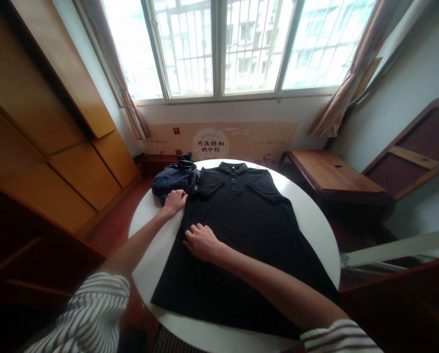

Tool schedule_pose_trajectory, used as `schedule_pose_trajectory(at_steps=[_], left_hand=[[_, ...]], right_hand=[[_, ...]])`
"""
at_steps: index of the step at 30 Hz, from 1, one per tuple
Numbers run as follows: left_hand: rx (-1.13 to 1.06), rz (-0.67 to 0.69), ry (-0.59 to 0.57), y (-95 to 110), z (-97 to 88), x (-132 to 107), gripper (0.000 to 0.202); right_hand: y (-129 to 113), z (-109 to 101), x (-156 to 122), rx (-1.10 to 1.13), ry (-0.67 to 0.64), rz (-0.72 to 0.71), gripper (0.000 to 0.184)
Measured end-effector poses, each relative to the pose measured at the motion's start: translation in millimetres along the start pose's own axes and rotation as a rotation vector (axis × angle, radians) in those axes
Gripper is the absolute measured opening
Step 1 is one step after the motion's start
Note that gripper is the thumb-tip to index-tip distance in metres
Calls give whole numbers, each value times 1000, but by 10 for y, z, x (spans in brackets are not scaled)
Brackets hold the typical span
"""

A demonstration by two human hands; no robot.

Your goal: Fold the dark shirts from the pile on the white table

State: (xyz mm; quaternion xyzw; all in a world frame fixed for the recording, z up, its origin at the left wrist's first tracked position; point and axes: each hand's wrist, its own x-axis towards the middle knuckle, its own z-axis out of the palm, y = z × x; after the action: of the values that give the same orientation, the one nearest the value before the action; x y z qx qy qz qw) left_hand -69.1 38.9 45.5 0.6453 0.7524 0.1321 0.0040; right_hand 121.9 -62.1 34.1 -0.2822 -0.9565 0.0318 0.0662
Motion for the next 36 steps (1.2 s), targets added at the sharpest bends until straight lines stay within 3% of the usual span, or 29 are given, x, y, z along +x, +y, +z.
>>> schedule_pose_trajectory(at_steps=[3, 8, 10, 13, 15, 17, 20, 22, 24, 26, 31, 36], left_hand=[[23, 27, 12, 93, -15, -188, 38], [71, -2, -169, 19, 9, -441, 58], [45, 13, -215, -76, 39, -469, 49], [-33, 50, -231, -207, 67, -458, 36], [-69, 43, -246, -254, 58, -452, 34], [-69, 20, -252, -246, 32, -469, 32], [-39, 94, -114, -110, 8, -523, 22], [-47, 291, -41, 35, 29, -540, 22], [-56, 511, -90, 172, 81, -520, 30], [-14, 605, -164, 259, 145, -477, 39], [156, 543, -166, 254, 225, -487, 52], [273, 573, -136, 105, 209, -846, 44]], right_hand=[[-189, -16, -196, 10, 30, -36, 51], [-623, 86, -543, 1, 1, -222, 74], [-734, 128, -608, -18, 2, -300, 64], [-798, 137, -632, -37, 7, -418, 23], [-808, 116, -640, -24, 7, -483, 11], [-823, 100, -659, -14, 13, -511, 11], [-869, 120, -692, -22, 22, -504, 13], [-899, 148, -700, -27, 34, -498, 14], [-914, 164, -697, -32, 48, -514, 15], [-915, 160, -686, -40, 48, -528, 15], [-910, 148, -654, 9, -17, -503, 13], [-875, 46, -774, 37, 4, -461, 24]])
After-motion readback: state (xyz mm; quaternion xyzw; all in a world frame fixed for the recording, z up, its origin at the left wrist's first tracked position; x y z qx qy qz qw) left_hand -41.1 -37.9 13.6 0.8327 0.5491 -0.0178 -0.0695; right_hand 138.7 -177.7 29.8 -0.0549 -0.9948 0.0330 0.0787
